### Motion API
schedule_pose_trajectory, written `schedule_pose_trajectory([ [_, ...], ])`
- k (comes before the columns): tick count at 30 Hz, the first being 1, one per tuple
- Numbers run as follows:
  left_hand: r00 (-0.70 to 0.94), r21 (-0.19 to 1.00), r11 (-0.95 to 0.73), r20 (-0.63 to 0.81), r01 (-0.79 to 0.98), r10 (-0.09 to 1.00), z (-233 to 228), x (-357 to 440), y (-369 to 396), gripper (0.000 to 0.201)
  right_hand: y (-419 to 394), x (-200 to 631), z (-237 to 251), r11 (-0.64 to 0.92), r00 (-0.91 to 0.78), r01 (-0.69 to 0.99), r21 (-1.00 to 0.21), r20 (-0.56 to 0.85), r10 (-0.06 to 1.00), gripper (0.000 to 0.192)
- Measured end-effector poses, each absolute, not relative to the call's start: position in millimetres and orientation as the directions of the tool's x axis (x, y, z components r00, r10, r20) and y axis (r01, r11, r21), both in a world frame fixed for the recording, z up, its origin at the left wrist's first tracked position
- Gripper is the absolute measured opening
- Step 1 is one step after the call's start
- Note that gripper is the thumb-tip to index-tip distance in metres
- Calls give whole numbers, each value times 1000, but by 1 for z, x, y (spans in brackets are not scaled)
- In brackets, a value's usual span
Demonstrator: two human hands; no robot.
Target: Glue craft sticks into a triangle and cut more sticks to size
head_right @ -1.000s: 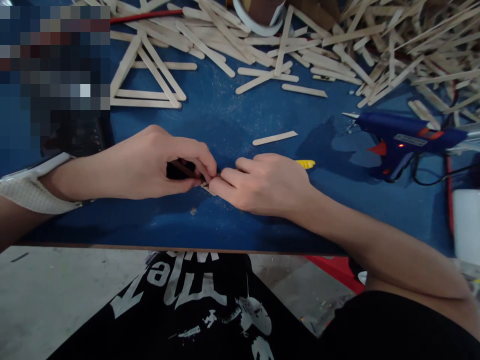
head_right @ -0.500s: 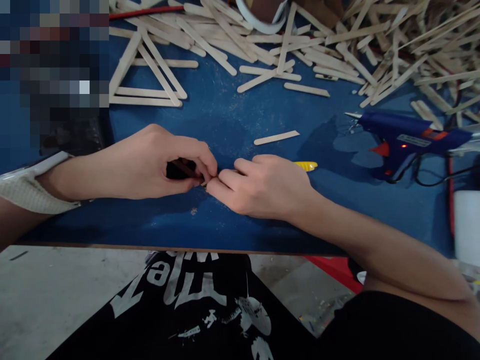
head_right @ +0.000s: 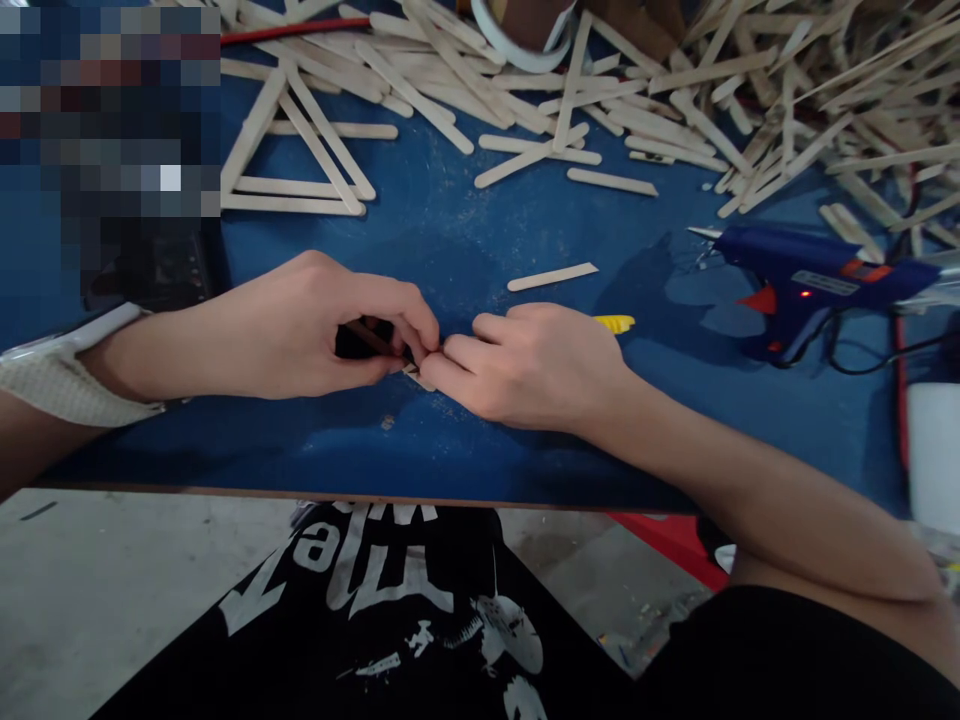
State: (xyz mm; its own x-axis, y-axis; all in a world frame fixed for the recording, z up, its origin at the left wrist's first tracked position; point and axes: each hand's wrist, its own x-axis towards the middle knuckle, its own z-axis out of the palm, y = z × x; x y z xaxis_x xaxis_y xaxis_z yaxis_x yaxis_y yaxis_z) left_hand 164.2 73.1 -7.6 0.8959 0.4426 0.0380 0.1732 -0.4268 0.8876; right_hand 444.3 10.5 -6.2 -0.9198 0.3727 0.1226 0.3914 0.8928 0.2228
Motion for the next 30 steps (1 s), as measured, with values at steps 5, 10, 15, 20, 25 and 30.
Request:
schedule_pose_trajectory([
  [5, 896, 887, -426, 33, 178, 443, -7, 164, 73, 28, 12, 444, -8, 897, -914, 405, 178, 108, 391, 32],
  [10, 891, 885, -436, 57, 164, 450, -9, 163, 73, 31, 9, 443, -7, 881, -900, 435, 183, 81, 428, 29],
  [15, 884, 879, -450, 79, 157, 462, -11, 162, 71, 34, 7, 440, -3, 873, -902, 430, 228, 132, 410, 30],
  [20, 872, 888, -446, 126, 114, 473, -14, 161, 70, 32, 11, 445, -4, 901, -933, 359, 244, 119, 339, 31],
  [25, 869, 883, -456, 133, 115, 476, -18, 160, 70, 28, 13, 460, -17, 927, -937, 336, 170, 160, 310, 29],
  [30, 871, 884, -458, 151, 94, 468, -18, 160, 70, 24, 14, 469, -24, 932, -924, 347, 107, 212, 320, 22],
])
